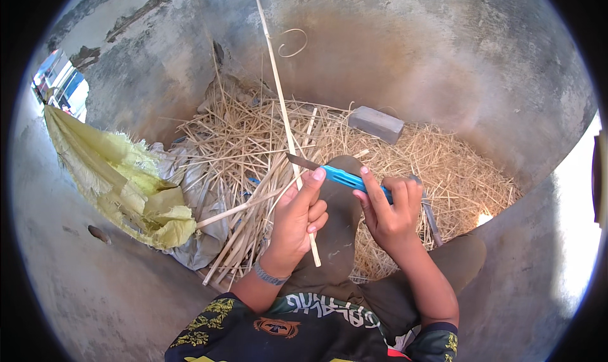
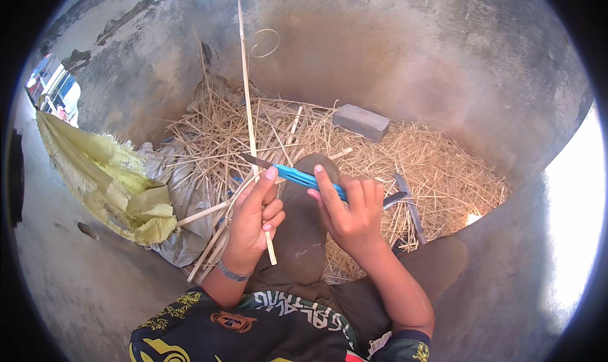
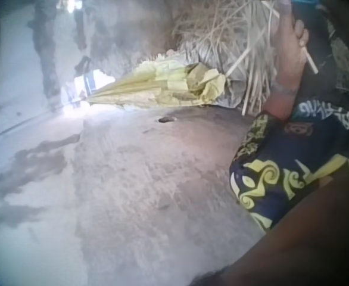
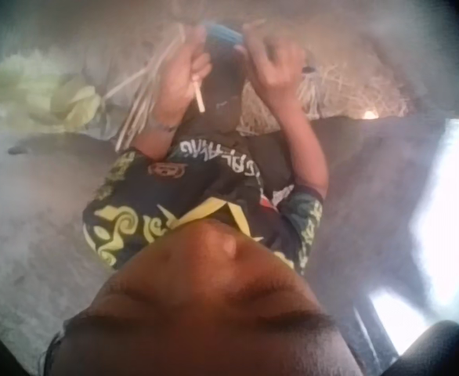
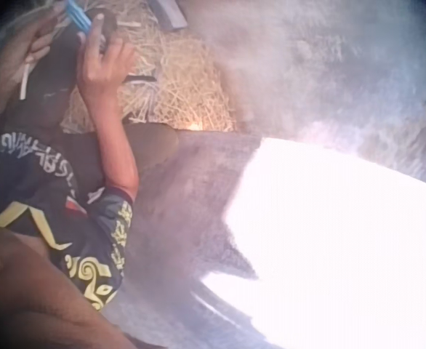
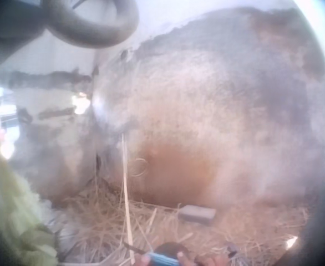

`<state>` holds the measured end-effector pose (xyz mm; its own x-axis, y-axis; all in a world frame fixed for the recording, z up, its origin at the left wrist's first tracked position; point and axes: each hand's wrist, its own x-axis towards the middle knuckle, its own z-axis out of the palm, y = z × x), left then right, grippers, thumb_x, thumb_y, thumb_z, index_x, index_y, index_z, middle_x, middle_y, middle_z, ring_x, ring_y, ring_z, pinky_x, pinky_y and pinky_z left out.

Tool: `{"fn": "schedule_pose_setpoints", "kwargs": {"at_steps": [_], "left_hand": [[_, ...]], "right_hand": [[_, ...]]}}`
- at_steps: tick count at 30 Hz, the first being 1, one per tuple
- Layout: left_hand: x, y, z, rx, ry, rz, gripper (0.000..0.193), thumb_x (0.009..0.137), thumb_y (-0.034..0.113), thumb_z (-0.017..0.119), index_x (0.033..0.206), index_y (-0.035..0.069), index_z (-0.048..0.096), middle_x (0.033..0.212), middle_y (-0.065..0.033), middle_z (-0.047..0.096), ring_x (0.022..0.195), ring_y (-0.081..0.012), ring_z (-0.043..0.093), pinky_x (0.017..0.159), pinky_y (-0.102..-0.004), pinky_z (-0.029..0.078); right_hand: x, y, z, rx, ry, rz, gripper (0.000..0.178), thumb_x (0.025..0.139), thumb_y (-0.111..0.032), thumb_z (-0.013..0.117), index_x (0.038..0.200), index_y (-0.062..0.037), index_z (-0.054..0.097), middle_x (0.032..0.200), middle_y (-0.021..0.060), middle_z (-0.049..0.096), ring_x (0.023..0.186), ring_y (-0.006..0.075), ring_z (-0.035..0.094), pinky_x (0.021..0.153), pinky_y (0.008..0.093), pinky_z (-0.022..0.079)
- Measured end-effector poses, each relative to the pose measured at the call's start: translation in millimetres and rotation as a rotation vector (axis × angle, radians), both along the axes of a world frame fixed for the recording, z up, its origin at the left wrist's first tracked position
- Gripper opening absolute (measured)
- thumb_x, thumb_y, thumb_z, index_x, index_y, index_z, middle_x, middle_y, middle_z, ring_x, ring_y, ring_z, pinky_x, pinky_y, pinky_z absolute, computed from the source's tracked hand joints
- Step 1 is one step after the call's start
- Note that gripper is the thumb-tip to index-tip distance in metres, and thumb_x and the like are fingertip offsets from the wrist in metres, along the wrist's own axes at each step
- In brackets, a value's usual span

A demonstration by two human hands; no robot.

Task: The person sits on a straw-covered floor and uses a knife to shave thin strips off a long bamboo stick. They hold the stick with one hand and scrape the blade along its length to remove the outer layer, creating a pile of shavings.

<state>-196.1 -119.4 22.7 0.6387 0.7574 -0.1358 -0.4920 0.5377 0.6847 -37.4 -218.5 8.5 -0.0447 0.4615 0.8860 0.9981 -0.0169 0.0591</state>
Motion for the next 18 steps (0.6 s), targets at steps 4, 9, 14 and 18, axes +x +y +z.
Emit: {"fn": "schedule_pose_setpoints", "kwargs": {"at_steps": [4, 9, 14, 18], "left_hand": [[-1.3, -1.6, -1.5, 0.037, 0.023, 0.044, 0.016, 0.097, 0.020, 0.068, 0.105, 0.010, 0.058, 0.061, 0.0105, 0.033, 0.044, -0.0012, 0.025, 0.038, -0.0200, 0.023], [-2.0, 1.4, -4.2, 0.029, 0.084, 0.134, 0.008, 0.096, 0.015, 0.066, 0.098, 0.011, 0.059, 0.060, 0.0098, 0.030, 0.044, -0.0016, 0.023, 0.037, -0.0204, 0.022], [-1.5, 7.8, -6.4, 0.014, 0.069, 0.125, 0.007, 0.096, 0.013, 0.062, 0.092, 0.012, 0.057, 0.060, 0.0094, 0.030, 0.044, -0.0023, 0.023, 0.037, -0.0209, 0.022], [-0.7, 10.5, -8.9, -0.009, 0.052, 0.116, 0.009, 0.097, 0.014, 0.060, 0.089, 0.011, 0.055, 0.060, 0.0090, 0.029, 0.044, -0.0029, 0.023, 0.036, -0.0213, 0.023]], "right_hand": [[0.2, 0.5, -2.2, -0.003, -0.030, -0.033, 0.041, 0.084, -0.025, 0.077, 0.121, -0.0106, 0.070, 0.088, 0.0052, 0.057, 0.077, 0.0218, 0.052, 0.070, 0.0373, 0.038], [-5.8, -1.3, -1.7, -0.016, -0.147, -0.117, 0.038, 0.086, -0.027, 0.074, 0.121, -0.0137, 0.071, 0.089, 0.0030, 0.056, 0.077, 0.0197, 0.052, 0.073, 0.0373, 0.040], [-4.5, 0.2, -4.4, -0.017, -0.181, -0.110, 0.038, 0.087, -0.028, 0.074, 0.121, -0.0146, 0.071, 0.088, 0.0022, 0.056, 0.076, 0.0177, 0.051, 0.074, 0.0361, 0.041], [-3.0, 0.9, -2.7, -0.019, -0.203, -0.090, 0.037, 0.086, -0.028, 0.074, 0.121, -0.0147, 0.071, 0.088, 0.0016, 0.056, 0.075, 0.0166, 0.051, 0.076, 0.0359, 0.041]]}}
